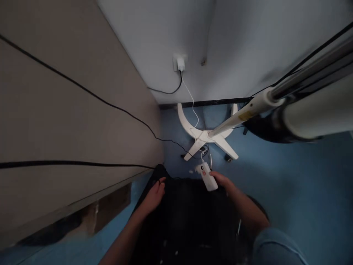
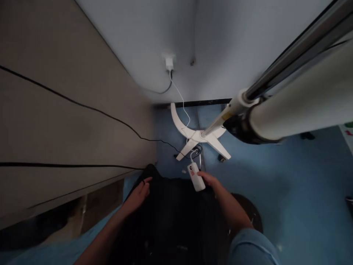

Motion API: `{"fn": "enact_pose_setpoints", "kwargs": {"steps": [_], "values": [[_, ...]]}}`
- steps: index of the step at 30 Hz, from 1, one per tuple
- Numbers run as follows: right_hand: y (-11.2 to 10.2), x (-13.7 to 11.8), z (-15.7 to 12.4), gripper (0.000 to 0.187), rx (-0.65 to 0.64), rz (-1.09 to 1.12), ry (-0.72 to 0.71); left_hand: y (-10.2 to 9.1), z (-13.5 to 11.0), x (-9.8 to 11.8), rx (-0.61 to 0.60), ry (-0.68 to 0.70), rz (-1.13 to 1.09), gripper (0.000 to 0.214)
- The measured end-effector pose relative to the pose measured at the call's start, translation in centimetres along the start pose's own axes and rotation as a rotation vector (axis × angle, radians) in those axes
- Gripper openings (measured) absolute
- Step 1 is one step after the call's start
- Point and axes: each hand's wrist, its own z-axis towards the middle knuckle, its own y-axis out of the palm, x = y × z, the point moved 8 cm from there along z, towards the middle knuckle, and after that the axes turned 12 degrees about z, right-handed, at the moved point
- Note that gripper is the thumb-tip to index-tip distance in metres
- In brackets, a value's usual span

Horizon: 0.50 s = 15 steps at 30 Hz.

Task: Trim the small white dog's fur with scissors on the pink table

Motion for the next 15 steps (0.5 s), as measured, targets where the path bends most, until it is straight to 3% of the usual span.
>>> {"fn": "enact_pose_setpoints", "kwargs": {"steps": [3, 7, 10, 15], "values": [[7.4, -5.2, -8.5, 0.061, -0.301, 0.335, -0.029, -3.5, -5.8, 4.8, -0.088, 0.079, 0.3, 0.074], [14.8, -13.3, -18.2, 0.071, -0.572, 0.547, -0.163, -10.6, -14.7, 13.6, -0.075, 0.235, 0.508, 0.06], [18.6, -17.0, -24.1, 0.067, -0.631, 0.498, -0.172, -15.6, -21.8, 19.7, -0.053, 0.378, 0.496, 0.048], [22.1, -20.8, -32.9, 0.06, -0.577, 0.367, -0.124, -20.5, -31.3, 26.4, -0.104, 0.548, 0.28, 0.046]]}}
